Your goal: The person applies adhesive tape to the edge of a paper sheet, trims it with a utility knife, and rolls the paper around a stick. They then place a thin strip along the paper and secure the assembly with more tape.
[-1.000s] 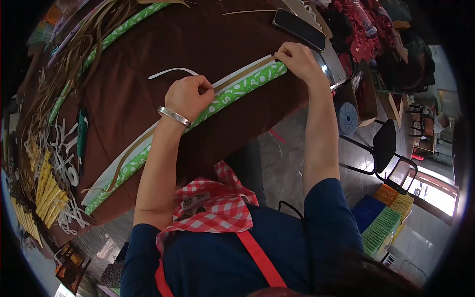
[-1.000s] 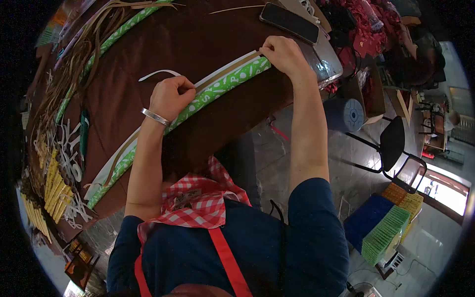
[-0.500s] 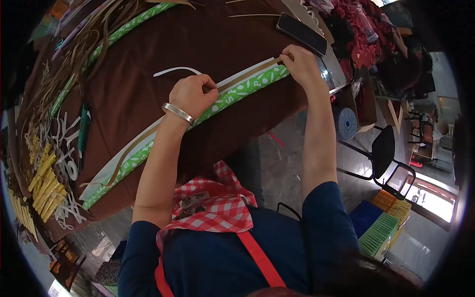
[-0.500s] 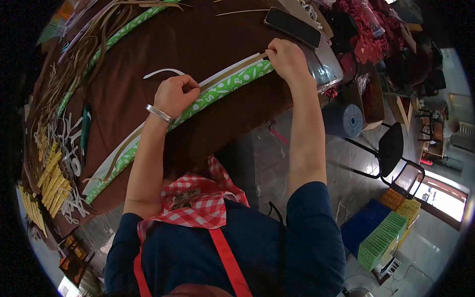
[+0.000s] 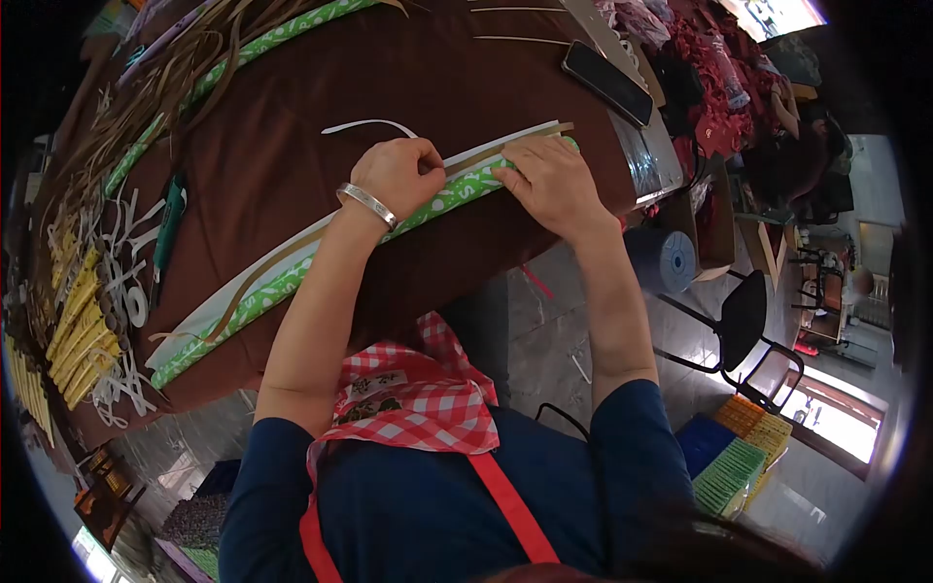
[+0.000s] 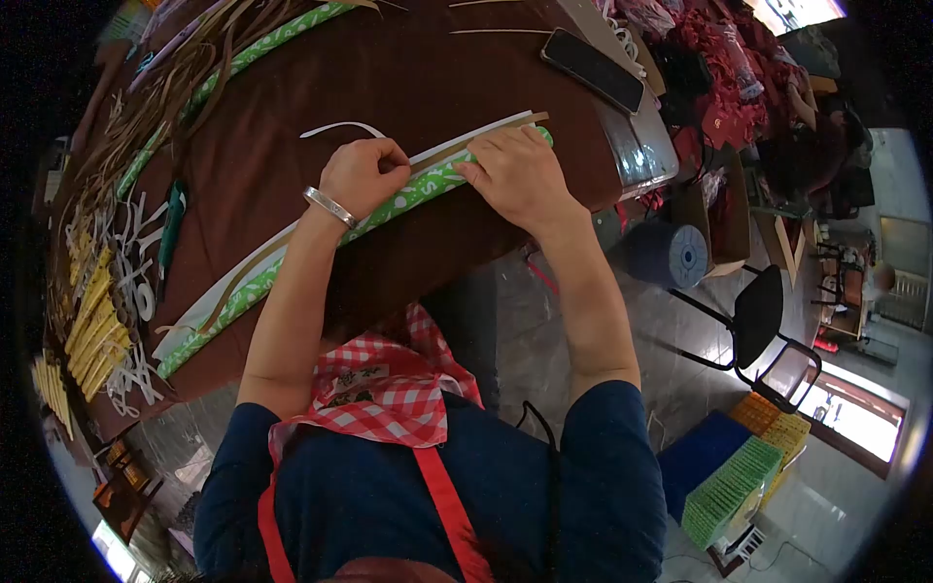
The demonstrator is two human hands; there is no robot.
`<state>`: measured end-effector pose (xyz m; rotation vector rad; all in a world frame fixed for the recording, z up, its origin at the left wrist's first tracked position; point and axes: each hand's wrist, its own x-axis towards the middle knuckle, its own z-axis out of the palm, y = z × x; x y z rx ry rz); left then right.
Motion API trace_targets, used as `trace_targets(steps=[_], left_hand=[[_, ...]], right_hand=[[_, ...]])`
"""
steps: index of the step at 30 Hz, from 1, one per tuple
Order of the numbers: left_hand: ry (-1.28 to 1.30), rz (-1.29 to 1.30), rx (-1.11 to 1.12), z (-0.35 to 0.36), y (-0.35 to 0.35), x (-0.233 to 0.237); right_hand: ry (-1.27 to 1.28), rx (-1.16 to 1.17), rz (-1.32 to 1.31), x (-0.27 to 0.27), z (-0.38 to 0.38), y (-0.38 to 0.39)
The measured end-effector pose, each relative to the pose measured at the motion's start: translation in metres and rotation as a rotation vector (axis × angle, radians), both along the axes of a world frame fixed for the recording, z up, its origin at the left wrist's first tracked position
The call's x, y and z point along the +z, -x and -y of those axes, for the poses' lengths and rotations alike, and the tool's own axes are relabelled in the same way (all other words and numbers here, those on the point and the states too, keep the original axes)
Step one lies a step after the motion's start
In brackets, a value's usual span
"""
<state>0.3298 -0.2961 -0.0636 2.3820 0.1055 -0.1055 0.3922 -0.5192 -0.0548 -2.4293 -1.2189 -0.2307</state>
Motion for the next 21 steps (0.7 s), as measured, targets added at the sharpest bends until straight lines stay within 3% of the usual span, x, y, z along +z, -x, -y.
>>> trace_targets(steps=[14,21], left_hand=[[-0.012,-0.043,-0.004,0.001,0.002,0.008],[0.153,0.046,0.021,-0.008,0.014,0.008]], right_hand=[[-0.044,0.008,0.083,-0.006,0.001,-0.003],[-0.033,0.009,0.073,-0.009,0.000,-0.004]])
